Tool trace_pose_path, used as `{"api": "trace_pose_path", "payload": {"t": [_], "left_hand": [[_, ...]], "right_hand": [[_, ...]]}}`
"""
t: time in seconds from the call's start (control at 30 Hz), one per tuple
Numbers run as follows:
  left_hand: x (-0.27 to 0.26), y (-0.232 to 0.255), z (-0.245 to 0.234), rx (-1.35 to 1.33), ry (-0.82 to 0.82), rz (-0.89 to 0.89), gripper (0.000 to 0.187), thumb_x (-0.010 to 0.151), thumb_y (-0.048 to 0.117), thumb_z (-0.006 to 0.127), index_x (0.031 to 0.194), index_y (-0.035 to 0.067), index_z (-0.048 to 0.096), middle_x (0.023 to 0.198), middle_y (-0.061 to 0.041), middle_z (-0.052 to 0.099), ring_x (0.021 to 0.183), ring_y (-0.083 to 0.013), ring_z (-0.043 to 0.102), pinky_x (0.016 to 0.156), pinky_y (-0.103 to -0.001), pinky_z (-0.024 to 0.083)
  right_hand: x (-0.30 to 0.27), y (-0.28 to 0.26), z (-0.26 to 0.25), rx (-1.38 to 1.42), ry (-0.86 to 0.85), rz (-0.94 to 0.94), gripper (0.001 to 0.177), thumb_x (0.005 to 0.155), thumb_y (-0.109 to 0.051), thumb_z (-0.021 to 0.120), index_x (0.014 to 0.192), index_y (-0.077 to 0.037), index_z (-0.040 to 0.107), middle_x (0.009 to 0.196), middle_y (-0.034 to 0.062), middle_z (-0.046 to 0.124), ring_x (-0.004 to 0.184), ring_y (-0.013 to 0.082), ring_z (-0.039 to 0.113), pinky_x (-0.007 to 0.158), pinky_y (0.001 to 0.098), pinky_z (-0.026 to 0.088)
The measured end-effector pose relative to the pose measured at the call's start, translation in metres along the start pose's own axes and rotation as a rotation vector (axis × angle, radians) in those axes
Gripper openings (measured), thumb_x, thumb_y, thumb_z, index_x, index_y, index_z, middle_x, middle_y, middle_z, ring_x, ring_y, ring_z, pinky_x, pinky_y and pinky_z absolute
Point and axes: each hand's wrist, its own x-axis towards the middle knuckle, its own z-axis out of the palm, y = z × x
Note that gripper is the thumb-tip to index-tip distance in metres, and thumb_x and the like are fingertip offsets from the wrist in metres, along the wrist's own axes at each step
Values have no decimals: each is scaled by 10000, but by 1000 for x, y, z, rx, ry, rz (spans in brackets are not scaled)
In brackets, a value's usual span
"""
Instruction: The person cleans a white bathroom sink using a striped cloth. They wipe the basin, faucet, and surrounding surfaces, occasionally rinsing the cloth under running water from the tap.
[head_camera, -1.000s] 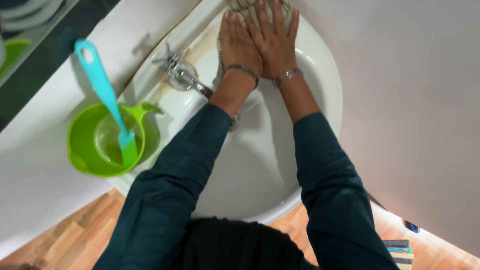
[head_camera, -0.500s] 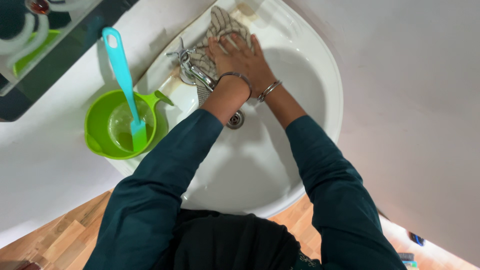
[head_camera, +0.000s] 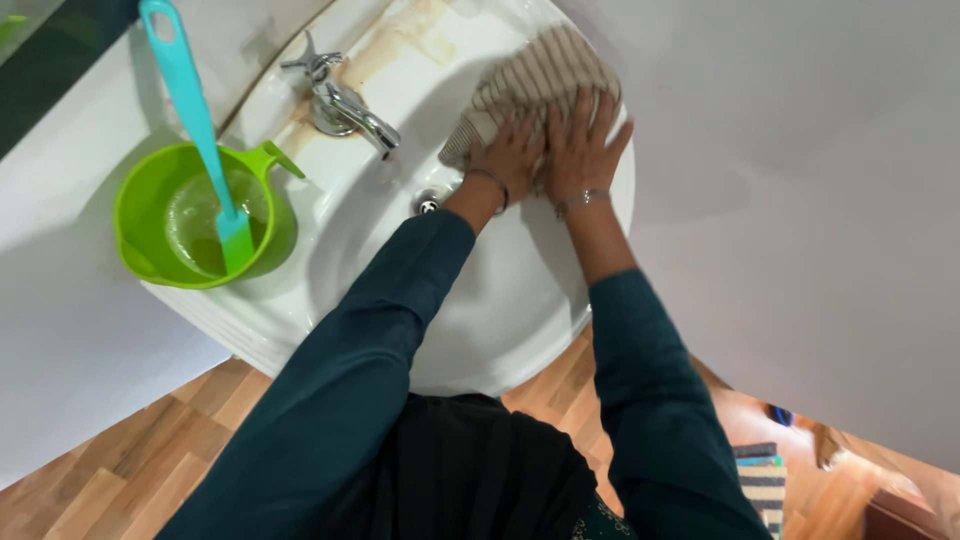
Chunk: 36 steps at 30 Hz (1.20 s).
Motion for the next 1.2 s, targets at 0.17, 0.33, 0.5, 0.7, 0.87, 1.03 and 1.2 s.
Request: {"api": "trace_pose_path", "payload": {"t": [0.17,0.33,0.5,0.7,0.87,1.03,1.2], "left_hand": [[-58,32,80,-158,-284,217,694,1001,470,350,1624,220,176,1724,-86,-4,1578,-347,53,1167,-754,159],[-148,0,148,-263,-306,895,547,1092,386,284,1558,105,342,1656,-233,162,1521,-466,108,1195,-640,150],[-119,-4,133,183,-348,621,597,1055,417,292,1606,195,352,1722,-198,88,1581,-482,9,1160,-751,161],[-56,-48,94,229,-70,76,594,1036,501,249,1591,305,324,1726,-67,27,1559,-383,-89,1196,-631,-102],[-25,-103,70,870,70,-118,674,1043,540,221,1644,259,104,1726,-19,-5,1570,-302,-107,1214,-509,-134],[-52,-117,74,1063,83,-238,735,1036,468,269,1626,71,87,1729,-44,-7,1549,-260,-86,1208,-463,-122],[-164,-112,58,1053,80,-217,610,1015,332,417,1530,5,418,1708,-128,151,1566,-320,-5,1209,-506,-118]], "right_hand": [[-146,-12,-42,141,-2,5,333,908,-352,627,1112,-103,715,1589,316,400,1477,576,302,1116,762,227],[-225,-42,-104,214,-79,-163,564,854,-422,608,1213,8,680,1371,362,527,1315,572,421,1119,712,233],[-177,-41,-74,79,-351,-178,599,945,-425,528,1392,-30,576,1456,308,514,1448,486,381,1253,645,155],[-42,-65,-9,89,-530,-102,734,964,-472,462,1602,-202,220,1645,256,187,1516,505,87,1206,607,-60],[9,-105,25,345,-246,-82,875,876,-191,624,1637,-224,194,1623,283,222,1464,575,112,1191,658,52],[30,-165,69,817,119,-197,909,901,-56,623,1657,29,125,1650,325,224,1546,519,160,1309,570,152],[-14,-229,64,1239,230,-417,1001,939,-171,758,1607,79,55,1653,341,84,1562,523,42,1313,565,126]]}}
